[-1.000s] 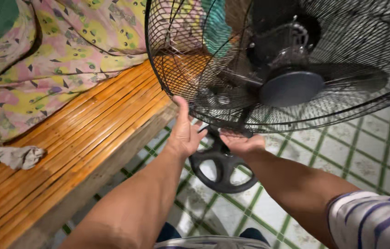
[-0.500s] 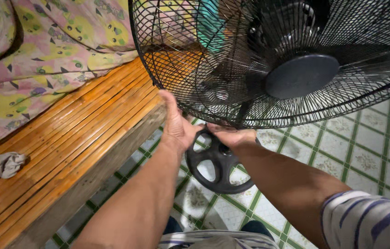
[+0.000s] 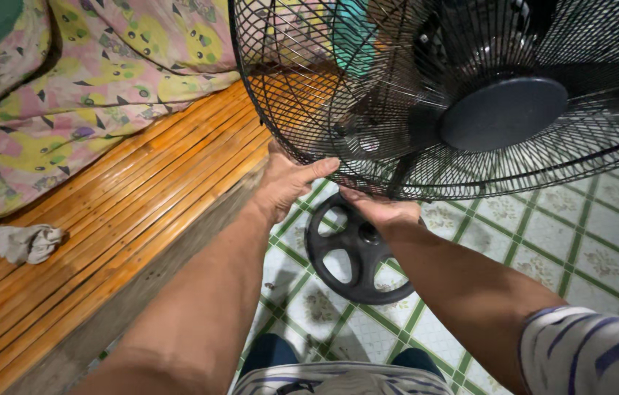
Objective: The person reassembles a standing fan by attaching the front grille and then wipes the fan's motor housing and power cord with a cloth. The task involves handling the fan grille and wiping surfaces with a cloth.
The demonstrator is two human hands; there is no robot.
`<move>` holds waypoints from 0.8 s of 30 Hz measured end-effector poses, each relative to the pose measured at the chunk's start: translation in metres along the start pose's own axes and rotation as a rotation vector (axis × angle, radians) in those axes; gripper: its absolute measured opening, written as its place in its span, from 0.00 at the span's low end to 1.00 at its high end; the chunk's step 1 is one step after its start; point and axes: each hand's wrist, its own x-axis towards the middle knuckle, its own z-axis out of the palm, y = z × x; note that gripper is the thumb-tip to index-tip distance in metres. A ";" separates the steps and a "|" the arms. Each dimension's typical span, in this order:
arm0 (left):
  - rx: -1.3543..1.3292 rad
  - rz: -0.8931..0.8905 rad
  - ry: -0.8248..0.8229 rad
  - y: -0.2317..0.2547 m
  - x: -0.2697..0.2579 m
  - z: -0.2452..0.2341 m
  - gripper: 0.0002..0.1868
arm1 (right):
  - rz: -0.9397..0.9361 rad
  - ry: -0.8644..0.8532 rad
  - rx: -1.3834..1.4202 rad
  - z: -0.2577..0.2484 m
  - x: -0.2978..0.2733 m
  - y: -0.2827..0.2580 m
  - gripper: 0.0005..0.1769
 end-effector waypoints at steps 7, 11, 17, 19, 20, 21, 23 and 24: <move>-0.084 0.045 -0.004 0.009 -0.007 0.005 0.30 | -0.031 0.015 -0.016 -0.010 0.018 -0.005 0.44; -0.087 0.045 -0.022 0.008 -0.006 0.002 0.29 | -0.070 0.050 0.003 -0.017 0.028 -0.008 0.45; -0.133 0.059 0.002 0.003 -0.002 0.005 0.37 | -0.109 0.085 -0.086 -0.021 0.036 -0.011 0.44; -0.150 0.032 0.022 0.002 0.000 0.005 0.41 | -0.110 0.060 -0.077 -0.022 0.033 -0.011 0.44; -0.150 0.043 0.020 0.002 0.000 0.005 0.43 | -0.108 0.045 -0.077 -0.020 0.032 -0.011 0.44; -0.150 0.053 0.016 0.002 0.001 0.005 0.44 | -0.106 0.030 -0.075 -0.019 0.030 -0.011 0.44; -0.143 0.050 0.029 0.001 0.002 0.005 0.46 | -0.096 0.009 -0.076 -0.017 0.024 -0.010 0.43; -0.136 0.036 0.045 0.000 0.002 0.006 0.47 | -0.091 -0.007 -0.072 -0.016 0.022 -0.009 0.43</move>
